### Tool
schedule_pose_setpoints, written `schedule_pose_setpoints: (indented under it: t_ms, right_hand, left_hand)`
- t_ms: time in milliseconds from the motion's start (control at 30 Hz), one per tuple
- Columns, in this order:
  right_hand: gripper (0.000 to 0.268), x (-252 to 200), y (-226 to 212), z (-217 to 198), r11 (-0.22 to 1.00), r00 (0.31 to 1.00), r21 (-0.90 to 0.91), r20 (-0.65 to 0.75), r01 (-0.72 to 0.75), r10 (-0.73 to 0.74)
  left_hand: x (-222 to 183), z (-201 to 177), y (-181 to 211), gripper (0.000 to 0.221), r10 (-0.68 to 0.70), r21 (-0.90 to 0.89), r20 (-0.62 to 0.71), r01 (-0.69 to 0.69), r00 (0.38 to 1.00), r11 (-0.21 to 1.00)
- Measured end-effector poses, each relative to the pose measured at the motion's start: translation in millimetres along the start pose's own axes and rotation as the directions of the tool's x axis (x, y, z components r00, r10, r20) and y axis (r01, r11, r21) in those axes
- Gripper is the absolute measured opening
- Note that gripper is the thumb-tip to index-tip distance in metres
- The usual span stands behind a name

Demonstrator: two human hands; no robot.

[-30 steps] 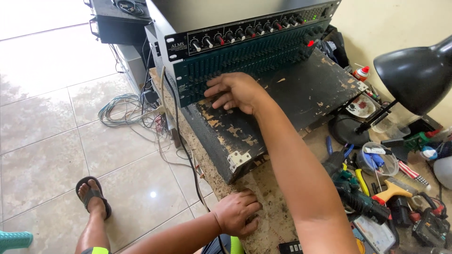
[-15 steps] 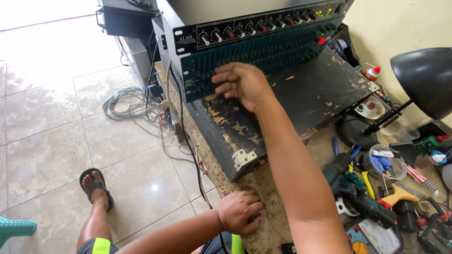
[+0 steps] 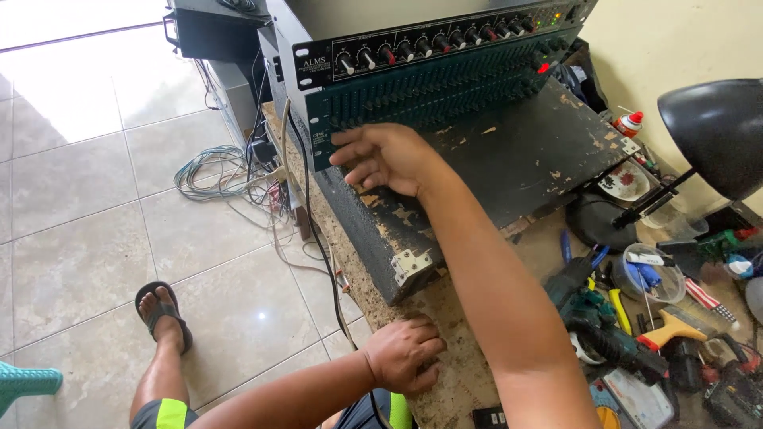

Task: The person is setting up and tuning an audio mixer at a repair bench, which involves plugging in cables and adjusting various front-panel controls like knobs and sliders.

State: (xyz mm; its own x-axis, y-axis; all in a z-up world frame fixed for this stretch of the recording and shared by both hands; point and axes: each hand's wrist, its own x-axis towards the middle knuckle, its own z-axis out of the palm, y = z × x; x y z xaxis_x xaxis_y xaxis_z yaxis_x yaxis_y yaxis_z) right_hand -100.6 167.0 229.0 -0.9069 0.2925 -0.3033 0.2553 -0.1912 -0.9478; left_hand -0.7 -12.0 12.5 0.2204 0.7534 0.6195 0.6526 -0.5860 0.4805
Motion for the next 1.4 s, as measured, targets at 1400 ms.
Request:
schedule_pose_setpoints:
  t_ms: [1400]
  right_hand:
    - [0.044, 29, 21, -17, 0.93, 0.967, 0.35, 0.181, 0.108, -0.18]
  left_hand:
    - [3, -5, 3, 0.029, -0.008, -0.013, 0.017, 0.008, 1.0, 1.0]
